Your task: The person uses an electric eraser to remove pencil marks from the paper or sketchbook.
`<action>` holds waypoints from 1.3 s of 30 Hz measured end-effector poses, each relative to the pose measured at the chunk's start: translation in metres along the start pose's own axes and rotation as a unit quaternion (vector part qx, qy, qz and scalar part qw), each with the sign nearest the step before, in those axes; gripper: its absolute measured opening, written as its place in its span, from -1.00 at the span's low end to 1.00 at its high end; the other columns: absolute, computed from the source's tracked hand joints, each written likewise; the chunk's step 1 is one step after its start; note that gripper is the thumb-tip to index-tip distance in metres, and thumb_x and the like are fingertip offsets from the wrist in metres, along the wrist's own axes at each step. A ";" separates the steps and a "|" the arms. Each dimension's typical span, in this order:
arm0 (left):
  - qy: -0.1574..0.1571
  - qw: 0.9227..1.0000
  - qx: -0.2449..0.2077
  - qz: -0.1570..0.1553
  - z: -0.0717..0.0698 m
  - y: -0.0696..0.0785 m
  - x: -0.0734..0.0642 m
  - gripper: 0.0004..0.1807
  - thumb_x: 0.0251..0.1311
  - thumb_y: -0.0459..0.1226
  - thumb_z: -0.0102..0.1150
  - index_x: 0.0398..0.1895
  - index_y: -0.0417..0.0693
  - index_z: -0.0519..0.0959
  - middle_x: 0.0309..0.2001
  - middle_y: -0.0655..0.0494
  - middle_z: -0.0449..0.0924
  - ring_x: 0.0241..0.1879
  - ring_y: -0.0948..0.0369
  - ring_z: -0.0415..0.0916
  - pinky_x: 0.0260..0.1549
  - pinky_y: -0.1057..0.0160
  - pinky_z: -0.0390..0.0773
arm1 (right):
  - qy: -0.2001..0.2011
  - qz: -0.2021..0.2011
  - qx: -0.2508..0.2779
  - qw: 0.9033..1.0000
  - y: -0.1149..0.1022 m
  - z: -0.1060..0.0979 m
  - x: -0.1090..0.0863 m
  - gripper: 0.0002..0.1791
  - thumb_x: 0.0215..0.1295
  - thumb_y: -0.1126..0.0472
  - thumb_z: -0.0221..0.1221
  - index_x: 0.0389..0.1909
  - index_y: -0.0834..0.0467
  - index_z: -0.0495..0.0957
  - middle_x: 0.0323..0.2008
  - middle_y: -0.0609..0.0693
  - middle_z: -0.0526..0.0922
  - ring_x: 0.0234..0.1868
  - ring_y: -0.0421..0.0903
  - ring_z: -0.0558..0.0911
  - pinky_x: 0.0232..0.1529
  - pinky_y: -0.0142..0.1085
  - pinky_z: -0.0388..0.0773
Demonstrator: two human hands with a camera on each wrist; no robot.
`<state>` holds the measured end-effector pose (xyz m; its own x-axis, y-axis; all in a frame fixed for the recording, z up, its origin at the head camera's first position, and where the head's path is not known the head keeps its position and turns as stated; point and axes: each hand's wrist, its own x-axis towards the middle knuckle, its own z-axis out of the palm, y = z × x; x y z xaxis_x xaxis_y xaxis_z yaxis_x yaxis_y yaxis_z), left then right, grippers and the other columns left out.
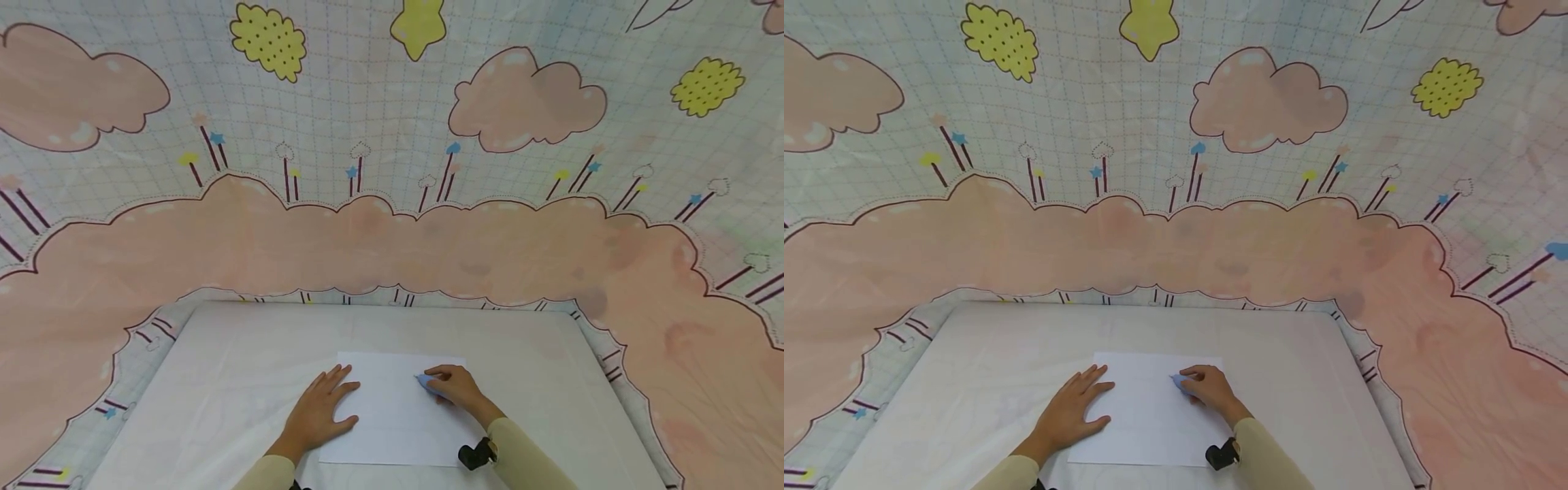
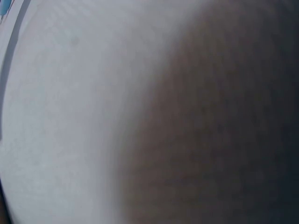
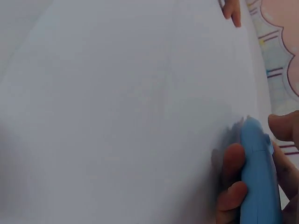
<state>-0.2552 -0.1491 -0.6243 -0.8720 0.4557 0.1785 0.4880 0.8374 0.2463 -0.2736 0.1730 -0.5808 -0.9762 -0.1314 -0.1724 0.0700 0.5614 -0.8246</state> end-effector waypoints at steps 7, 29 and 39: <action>-0.004 1.000 -0.006 -0.005 -0.001 0.001 0.001 -0.31 0.08 0.31 0.15 0.28 0.33 0.46 0.50 0.18 0.19 0.51 0.12 0.08 0.47 -0.01 0.13 | 0.109 0.003 -0.037 0.993 0.017 -0.012 -0.023 -0.51 -0.03 0.22 0.43 0.02 0.15 0.67 -0.18 0.10 0.61 -0.18 -0.03 0.53 -0.25 -0.26 0.50; 0.007 1.000 -0.001 -0.001 0.002 -0.002 0.001 -0.30 0.07 0.31 0.17 0.27 0.33 0.46 0.49 0.18 0.21 0.50 0.11 0.10 0.46 0.00 0.14 | 0.305 0.083 -0.042 0.948 0.071 -0.031 -0.067 -0.55 0.10 0.27 0.37 0.06 0.26 0.63 -0.30 0.08 0.55 -0.26 -0.08 0.49 -0.33 -0.43 0.41; -0.006 1.000 -0.001 -0.008 0.004 -0.001 0.002 -0.30 0.08 0.32 0.15 0.29 0.34 0.44 0.51 0.20 0.18 0.51 0.12 0.07 0.47 0.00 0.09 | 0.338 0.084 -0.039 0.937 0.075 -0.026 -0.066 -0.55 0.07 0.26 0.39 0.02 0.29 0.64 -0.33 0.08 0.53 -0.32 -0.09 0.46 -0.38 -0.44 0.37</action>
<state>-0.2576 -0.1480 -0.6277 -0.8803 0.4457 0.1627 0.4738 0.8444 0.2502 -0.2092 0.2447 -0.6174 -0.8621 0.4955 0.1062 0.2439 0.5893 -0.7702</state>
